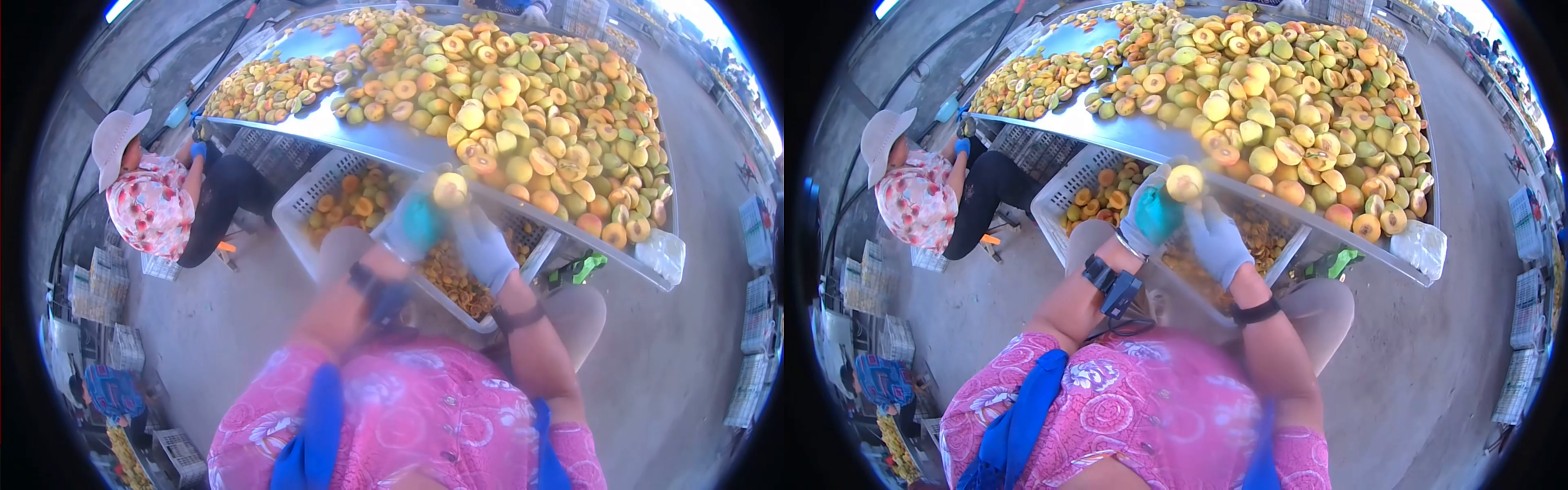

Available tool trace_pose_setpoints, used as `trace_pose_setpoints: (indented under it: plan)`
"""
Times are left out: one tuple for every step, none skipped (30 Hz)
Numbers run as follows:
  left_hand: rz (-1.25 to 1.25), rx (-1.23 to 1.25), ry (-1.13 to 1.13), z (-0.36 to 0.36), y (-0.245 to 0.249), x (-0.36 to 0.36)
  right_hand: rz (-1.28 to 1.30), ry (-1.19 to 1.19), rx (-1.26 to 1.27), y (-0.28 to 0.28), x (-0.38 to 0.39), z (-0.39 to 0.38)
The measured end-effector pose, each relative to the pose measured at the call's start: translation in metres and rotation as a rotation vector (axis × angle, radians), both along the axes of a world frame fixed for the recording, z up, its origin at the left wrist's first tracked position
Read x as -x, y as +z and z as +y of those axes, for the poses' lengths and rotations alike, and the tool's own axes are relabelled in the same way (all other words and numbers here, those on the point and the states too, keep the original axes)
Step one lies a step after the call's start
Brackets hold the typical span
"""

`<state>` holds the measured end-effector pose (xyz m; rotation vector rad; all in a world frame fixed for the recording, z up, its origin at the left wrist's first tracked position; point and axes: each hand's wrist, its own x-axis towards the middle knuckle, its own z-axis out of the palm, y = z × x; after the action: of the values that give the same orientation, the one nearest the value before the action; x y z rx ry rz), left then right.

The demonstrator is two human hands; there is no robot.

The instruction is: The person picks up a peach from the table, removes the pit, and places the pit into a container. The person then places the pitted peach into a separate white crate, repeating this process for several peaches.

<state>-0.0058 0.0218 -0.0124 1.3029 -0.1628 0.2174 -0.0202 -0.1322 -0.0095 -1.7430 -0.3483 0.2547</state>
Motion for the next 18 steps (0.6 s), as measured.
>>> trace_pose_setpoints:
  plan:
    - [0.186,0.477,-0.138,0.000,-0.009,-0.005,0.001,-0.002,-0.002,0.001,0.000,-0.001]
    - [0.188,0.475,-0.140,0.000,-0.018,-0.010,-0.032,-0.007,0.024,0.001,0.000,-0.002]
    - [0.227,0.575,-0.135,-0.001,-0.023,-0.015,-0.064,-0.014,0.050,0.001,-0.001,-0.004]
    - [0.267,0.676,-0.131,-0.001,-0.029,-0.018,-0.061,-0.017,0.050,0.001,-0.002,-0.005]
    - [0.270,0.676,-0.133,0.001,-0.035,-0.018,-0.067,-0.012,0.065,0.002,-0.002,-0.006]
    - [0.300,0.704,-0.214,0.003,-0.036,-0.018,-0.074,-0.007,0.080,0.002,-0.003,-0.007]
    - [0.329,0.730,-0.294,0.004,-0.038,-0.017,-0.072,-0.009,0.081,0.002,-0.002,-0.008]
    - [0.331,0.731,-0.295,0.003,-0.040,-0.016,-0.072,-0.011,0.087,0.003,-0.002,-0.008]
    - [0.357,0.747,-0.281,0.003,-0.042,-0.015,-0.073,-0.013,0.093,0.003,-0.001,-0.008]
    - [0.383,0.763,-0.268,0.003,-0.044,-0.015,-0.072,-0.014,0.094,0.004,-0.001,-0.008]
    - [0.384,0.763,-0.269,0.001,-0.050,-0.017,-0.048,-0.011,0.076,0.004,-0.001,-0.008]
    - [0.344,0.674,-0.149,-0.003,-0.056,-0.019,-0.023,-0.007,0.058,0.004,0.000,-0.008]
    - [0.302,0.584,-0.031,-0.005,-0.062,-0.021,-0.023,-0.008,0.059,-0.003,-0.002,-0.007]
    - [0.303,0.585,-0.031,-0.004,-0.067,-0.021,0.004,-0.032,-0.026,-0.017,-0.005,-0.004]
    - [0.132,0.326,-0.025,-0.004,-0.062,-0.016,0.031,-0.056,-0.112,-0.017,-0.004,-0.002]
    - [-0.038,0.066,-0.018,-0.005,-0.056,-0.012,0.030,-0.056,-0.112,-0.015,-0.003,-0.002]
    - [-0.038,0.066,-0.018,-0.005,-0.049,-0.009,0.109,-0.061,-0.180,-0.012,0.000,-0.001]
    - [-0.114,-0.155,0.047,-0.006,-0.042,-0.006,0.189,-0.066,-0.248,-0.008,0.003,0.000]
